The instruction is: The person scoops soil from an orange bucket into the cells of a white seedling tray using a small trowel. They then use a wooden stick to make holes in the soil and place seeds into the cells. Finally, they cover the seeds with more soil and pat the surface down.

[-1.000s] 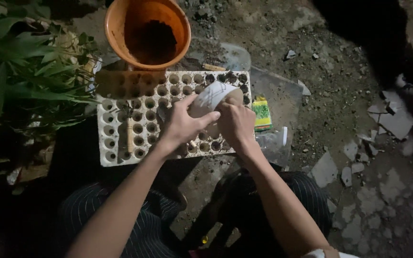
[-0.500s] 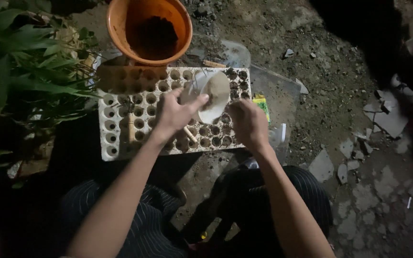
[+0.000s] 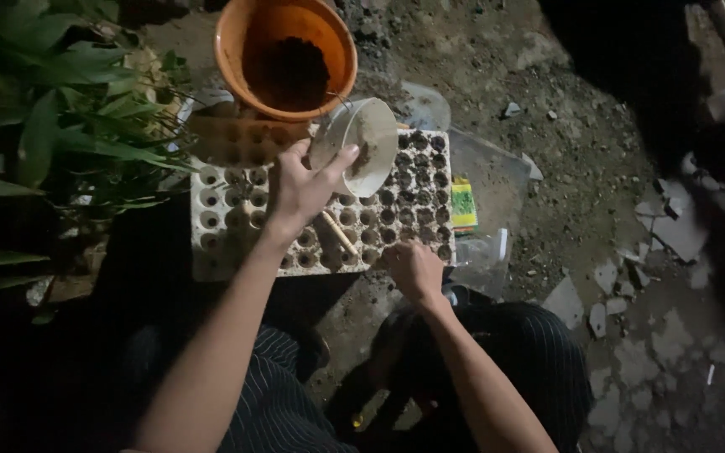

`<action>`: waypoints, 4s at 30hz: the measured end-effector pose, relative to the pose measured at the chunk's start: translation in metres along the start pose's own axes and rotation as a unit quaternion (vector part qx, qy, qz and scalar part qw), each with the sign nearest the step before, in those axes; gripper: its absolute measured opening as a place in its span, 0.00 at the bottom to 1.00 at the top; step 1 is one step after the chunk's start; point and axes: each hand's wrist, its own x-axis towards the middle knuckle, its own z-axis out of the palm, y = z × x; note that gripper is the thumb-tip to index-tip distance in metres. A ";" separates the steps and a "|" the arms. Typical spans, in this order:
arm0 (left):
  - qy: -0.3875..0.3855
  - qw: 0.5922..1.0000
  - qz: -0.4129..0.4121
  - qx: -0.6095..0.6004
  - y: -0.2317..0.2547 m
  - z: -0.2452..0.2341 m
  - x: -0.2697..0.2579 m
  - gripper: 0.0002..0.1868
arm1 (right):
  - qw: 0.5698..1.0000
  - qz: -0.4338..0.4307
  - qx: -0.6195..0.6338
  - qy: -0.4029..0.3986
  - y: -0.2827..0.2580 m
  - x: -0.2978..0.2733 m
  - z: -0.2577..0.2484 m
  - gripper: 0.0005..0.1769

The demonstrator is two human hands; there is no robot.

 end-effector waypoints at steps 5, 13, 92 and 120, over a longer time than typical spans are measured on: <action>-0.001 1.000 -0.004 0.019 0.011 -0.002 0.003 0.31 | 0.998 0.000 -0.056 0.011 0.008 0.009 0.014 0.10; 0.004 1.000 0.019 -0.008 0.010 0.001 -0.003 0.27 | 0.996 -0.019 -0.090 -0.010 -0.005 0.005 0.011 0.10; -0.012 0.996 0.000 0.086 0.008 -0.031 0.014 0.26 | 0.960 -0.158 -0.162 -0.163 -0.003 0.062 -0.065 0.18; -0.037 0.997 0.001 0.061 0.028 -0.031 -0.002 0.28 | 0.951 -0.143 -0.206 -0.179 0.017 0.046 -0.029 0.18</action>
